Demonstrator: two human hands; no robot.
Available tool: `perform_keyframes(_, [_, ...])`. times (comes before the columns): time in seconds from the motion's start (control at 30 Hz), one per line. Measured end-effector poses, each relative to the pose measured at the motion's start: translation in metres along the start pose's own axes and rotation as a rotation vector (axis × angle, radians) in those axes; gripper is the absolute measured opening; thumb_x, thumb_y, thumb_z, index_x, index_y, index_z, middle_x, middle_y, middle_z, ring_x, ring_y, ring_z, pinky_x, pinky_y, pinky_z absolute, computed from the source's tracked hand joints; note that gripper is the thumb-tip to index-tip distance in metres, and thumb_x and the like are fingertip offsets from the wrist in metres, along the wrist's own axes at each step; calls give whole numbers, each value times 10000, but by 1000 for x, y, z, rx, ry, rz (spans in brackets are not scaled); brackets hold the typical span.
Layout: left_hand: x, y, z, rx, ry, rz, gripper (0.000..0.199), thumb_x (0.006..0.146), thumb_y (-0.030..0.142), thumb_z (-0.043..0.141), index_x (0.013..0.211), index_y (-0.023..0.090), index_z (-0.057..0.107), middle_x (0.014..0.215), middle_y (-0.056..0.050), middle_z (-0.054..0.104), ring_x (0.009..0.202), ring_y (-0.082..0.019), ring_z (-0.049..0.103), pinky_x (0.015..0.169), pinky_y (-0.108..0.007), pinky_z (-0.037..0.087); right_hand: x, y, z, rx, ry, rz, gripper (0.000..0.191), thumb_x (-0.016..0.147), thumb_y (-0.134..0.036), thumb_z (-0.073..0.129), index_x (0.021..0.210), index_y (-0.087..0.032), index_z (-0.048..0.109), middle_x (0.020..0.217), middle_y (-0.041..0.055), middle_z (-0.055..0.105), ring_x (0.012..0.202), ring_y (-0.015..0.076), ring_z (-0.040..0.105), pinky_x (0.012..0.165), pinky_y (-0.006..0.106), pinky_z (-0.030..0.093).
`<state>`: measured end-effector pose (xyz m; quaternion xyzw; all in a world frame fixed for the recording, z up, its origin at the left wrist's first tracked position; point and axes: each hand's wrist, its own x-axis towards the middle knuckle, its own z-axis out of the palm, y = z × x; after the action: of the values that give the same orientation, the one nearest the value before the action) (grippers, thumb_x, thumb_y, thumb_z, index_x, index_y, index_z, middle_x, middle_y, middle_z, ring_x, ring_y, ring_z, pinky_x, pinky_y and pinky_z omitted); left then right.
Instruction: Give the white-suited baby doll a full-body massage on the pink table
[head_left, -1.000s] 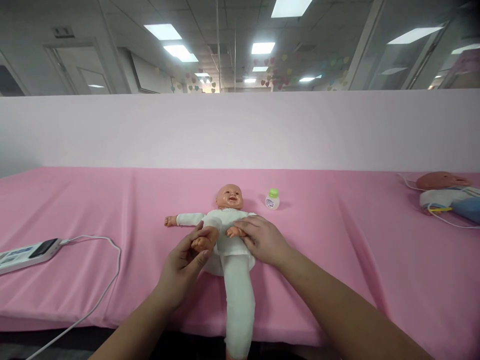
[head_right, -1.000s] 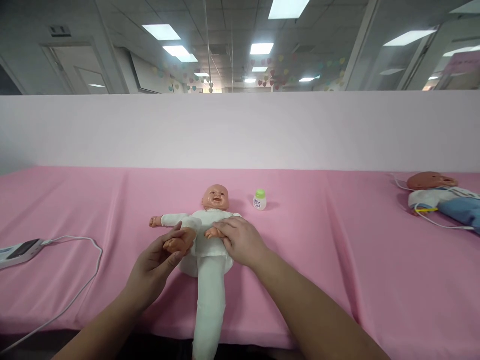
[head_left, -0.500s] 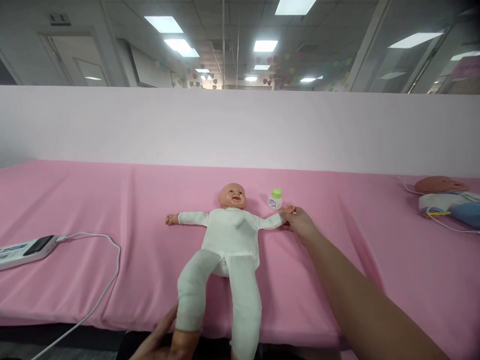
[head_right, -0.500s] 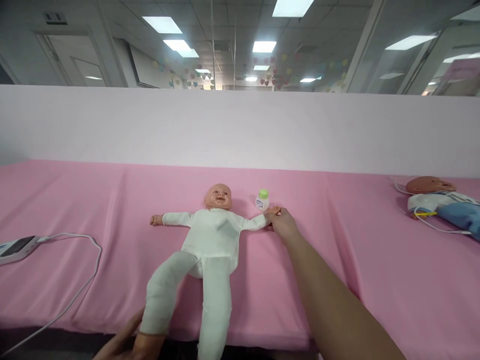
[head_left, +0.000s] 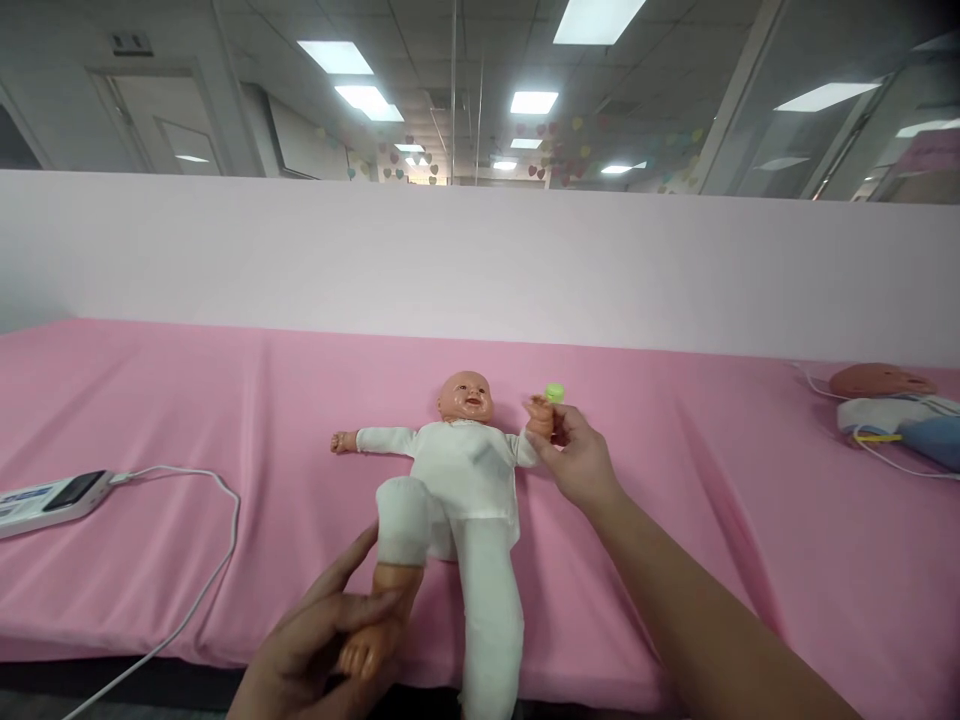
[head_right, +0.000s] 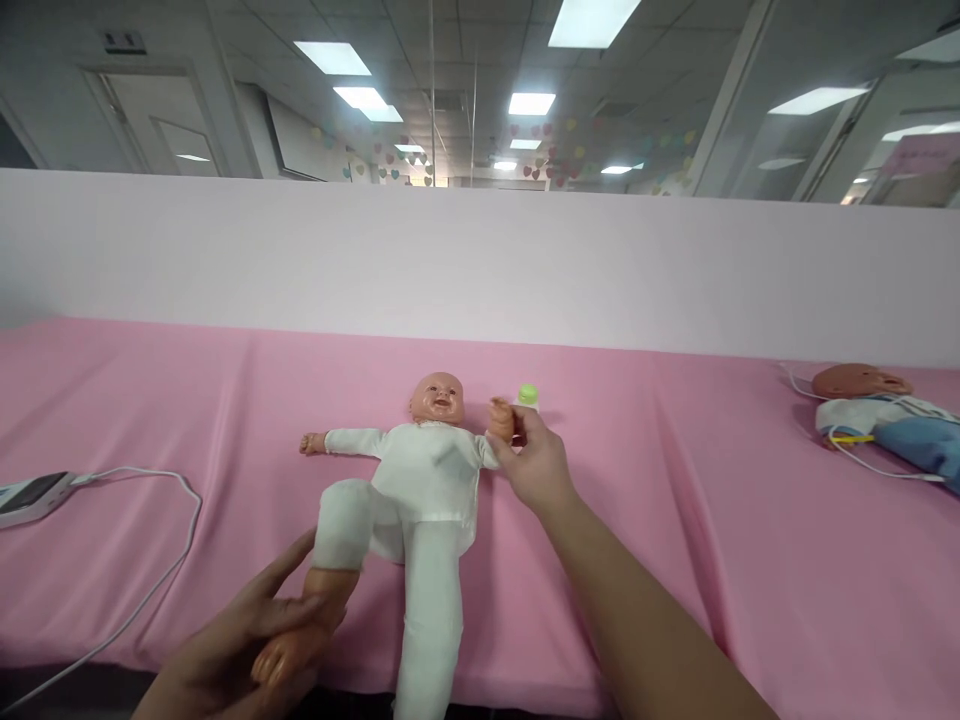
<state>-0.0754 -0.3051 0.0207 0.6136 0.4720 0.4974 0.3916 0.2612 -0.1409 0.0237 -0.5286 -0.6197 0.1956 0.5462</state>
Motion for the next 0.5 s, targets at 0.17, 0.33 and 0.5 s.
perform_keyframes(0.17, [54, 1, 18, 25, -52, 87, 307, 843, 374, 807, 1128, 260, 805, 1533, -138, 584, 1560, -378, 296, 1147, -536, 462, -18, -23, 19, -184, -253, -316, 327, 852, -225, 731, 1172, -292, 731, 1137, 39, 781, 1029, 264, 709, 914, 451, 577])
perform_keyframes(0.33, [81, 1, 26, 9, -100, 66, 366, 813, 316, 829, 1168, 237, 787, 1444, -159, 655, 1582, -356, 240, 1204, -559, 387, -22, -30, 24, -216, -391, -534, 213, 836, -121, 699, 988, -260, 753, 1006, 30, 795, 974, 259, 698, 944, 472, 536])
perform_keyframes(0.5, [52, -7, 17, -19, -87, 144, 273, 816, 330, 835, 1073, 244, 804, 1511, -159, 601, 1561, -388, 274, 1147, -540, 462, -18, -24, 19, -32, -351, -271, 244, 853, -205, 712, 1082, -281, 746, 1051, 28, 789, 976, 239, 711, 891, 423, 581])
